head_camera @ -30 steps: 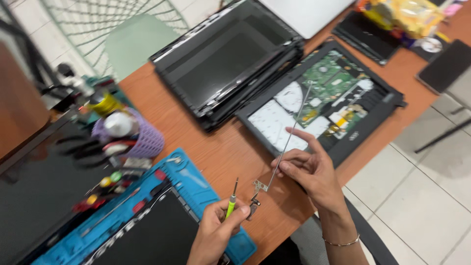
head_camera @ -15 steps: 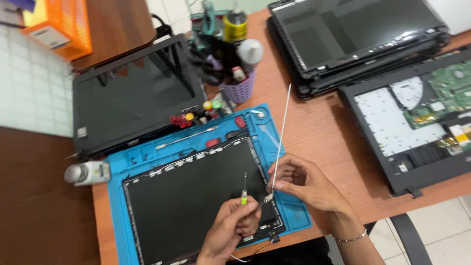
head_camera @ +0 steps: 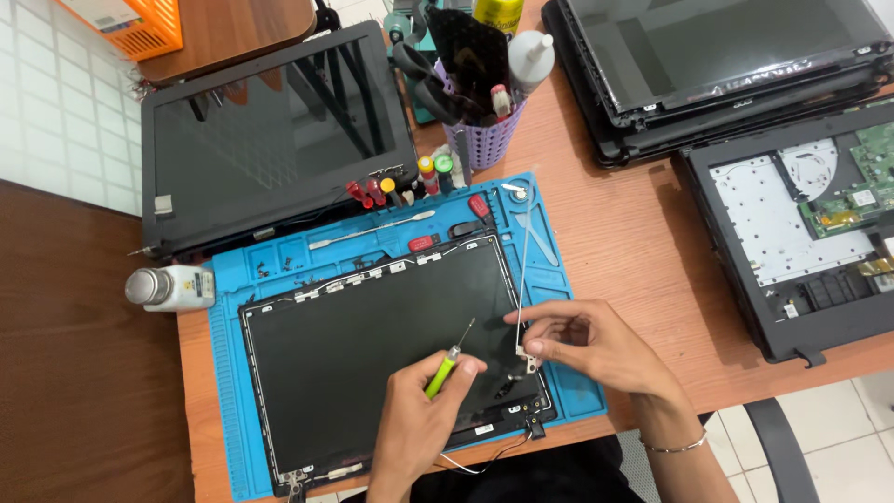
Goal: The person disassembles a laptop by using a screwdriver to remove screws from the internal frame, prying at the edges of the bezel, and handling various internal components and wires.
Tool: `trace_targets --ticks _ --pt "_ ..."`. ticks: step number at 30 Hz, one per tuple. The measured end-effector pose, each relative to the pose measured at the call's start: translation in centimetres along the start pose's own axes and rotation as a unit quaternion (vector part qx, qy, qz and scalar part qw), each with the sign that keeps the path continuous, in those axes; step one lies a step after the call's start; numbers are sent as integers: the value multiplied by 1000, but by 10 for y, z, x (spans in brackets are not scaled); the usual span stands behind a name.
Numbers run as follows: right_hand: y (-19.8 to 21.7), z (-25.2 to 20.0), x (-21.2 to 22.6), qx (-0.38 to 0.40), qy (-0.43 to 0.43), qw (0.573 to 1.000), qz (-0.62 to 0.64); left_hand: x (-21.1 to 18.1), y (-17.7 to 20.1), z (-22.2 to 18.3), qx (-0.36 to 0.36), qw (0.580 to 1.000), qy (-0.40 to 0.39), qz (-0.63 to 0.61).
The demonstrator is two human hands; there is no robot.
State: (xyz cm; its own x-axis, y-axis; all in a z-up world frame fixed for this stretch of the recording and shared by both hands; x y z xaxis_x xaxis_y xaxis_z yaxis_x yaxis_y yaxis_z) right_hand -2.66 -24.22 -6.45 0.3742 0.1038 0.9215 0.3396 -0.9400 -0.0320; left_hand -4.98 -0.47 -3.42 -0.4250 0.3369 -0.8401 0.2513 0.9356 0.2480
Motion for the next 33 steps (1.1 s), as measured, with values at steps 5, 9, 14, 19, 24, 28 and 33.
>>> trace_targets --ticks 5,9,14,19,24,28,33 --pt "-3 -6 -2 17 0 999 -37 -9 -1 0 -33 999 -30 0" --pt "-4 -13 -2 19 -28 998 -57 -13 -6 3 -41 998 -50 11" --pt "-3 -24 -3 18 -65 994 -85 -21 -15 5 -43 997 -70 16" --pt "-4 -34 -10 28 -71 992 -96 -27 -24 7 -56 995 -79 15" --pt "-2 -37 -15 33 -104 990 -94 -27 -31 13 -65 989 -120 49" --pt "-4 -38 -17 36 -87 990 -104 -28 -33 17 -60 985 -156 33" --pt "-7 -38 -19 30 -156 985 -67 -28 -33 22 -53 986 -154 25"
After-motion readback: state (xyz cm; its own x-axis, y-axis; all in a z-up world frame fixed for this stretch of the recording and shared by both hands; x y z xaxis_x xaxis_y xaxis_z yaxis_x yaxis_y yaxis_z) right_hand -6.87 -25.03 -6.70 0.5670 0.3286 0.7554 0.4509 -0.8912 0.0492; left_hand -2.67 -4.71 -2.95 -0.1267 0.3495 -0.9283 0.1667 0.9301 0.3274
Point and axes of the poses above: each hand's wrist, its own z-axis towards the middle knuckle, its own y-axis out of the back of the hand, x = y × z, the point moved 2 cm from there along z, towards the middle knuckle
